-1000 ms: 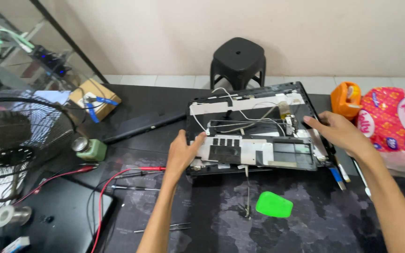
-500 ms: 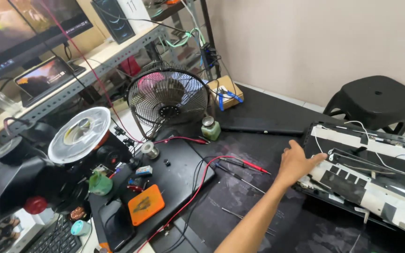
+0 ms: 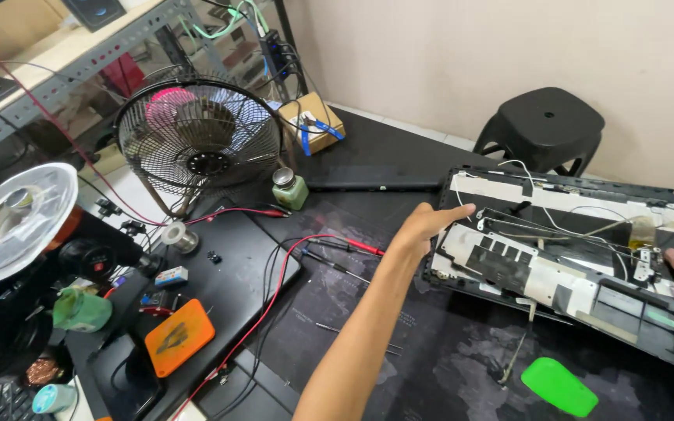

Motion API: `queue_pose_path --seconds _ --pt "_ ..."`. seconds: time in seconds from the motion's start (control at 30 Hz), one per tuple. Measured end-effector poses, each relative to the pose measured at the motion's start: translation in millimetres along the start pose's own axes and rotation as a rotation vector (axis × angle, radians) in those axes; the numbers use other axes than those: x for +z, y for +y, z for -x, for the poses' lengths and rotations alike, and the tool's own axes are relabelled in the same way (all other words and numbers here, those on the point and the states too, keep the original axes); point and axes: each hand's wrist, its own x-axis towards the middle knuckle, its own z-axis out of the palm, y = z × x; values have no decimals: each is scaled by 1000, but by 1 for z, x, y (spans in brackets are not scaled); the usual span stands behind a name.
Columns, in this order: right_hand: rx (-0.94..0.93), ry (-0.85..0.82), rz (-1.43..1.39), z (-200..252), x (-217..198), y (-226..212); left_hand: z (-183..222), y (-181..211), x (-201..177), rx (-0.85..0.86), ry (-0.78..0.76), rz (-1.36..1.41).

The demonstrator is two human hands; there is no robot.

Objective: Disassemble and repair internal components of a laptop at a workbench.

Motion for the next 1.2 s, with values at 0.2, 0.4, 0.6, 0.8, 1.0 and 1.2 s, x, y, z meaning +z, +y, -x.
queue_pose_path --seconds 0.2,0.4,0.6,0.8,1.0,1.2 --pt "-7 197 172 27 32 -15 8 10 -11 -121 -107 144" --pt "41 253 240 123 65 -116 43 27 -22 -126 -119 171" --pt "63 198 327 194 69 -137 106 31 -44 -109 -120 38" --pt "205 118 277 272 73 -118 159 20 -58 -172 -119 -99" --pt "278 158 342 293 82 -105 169 0 -70 -135 -151 -196" --pt "302 65 741 289 91 -133 186 5 -82 -114 -191 -171"
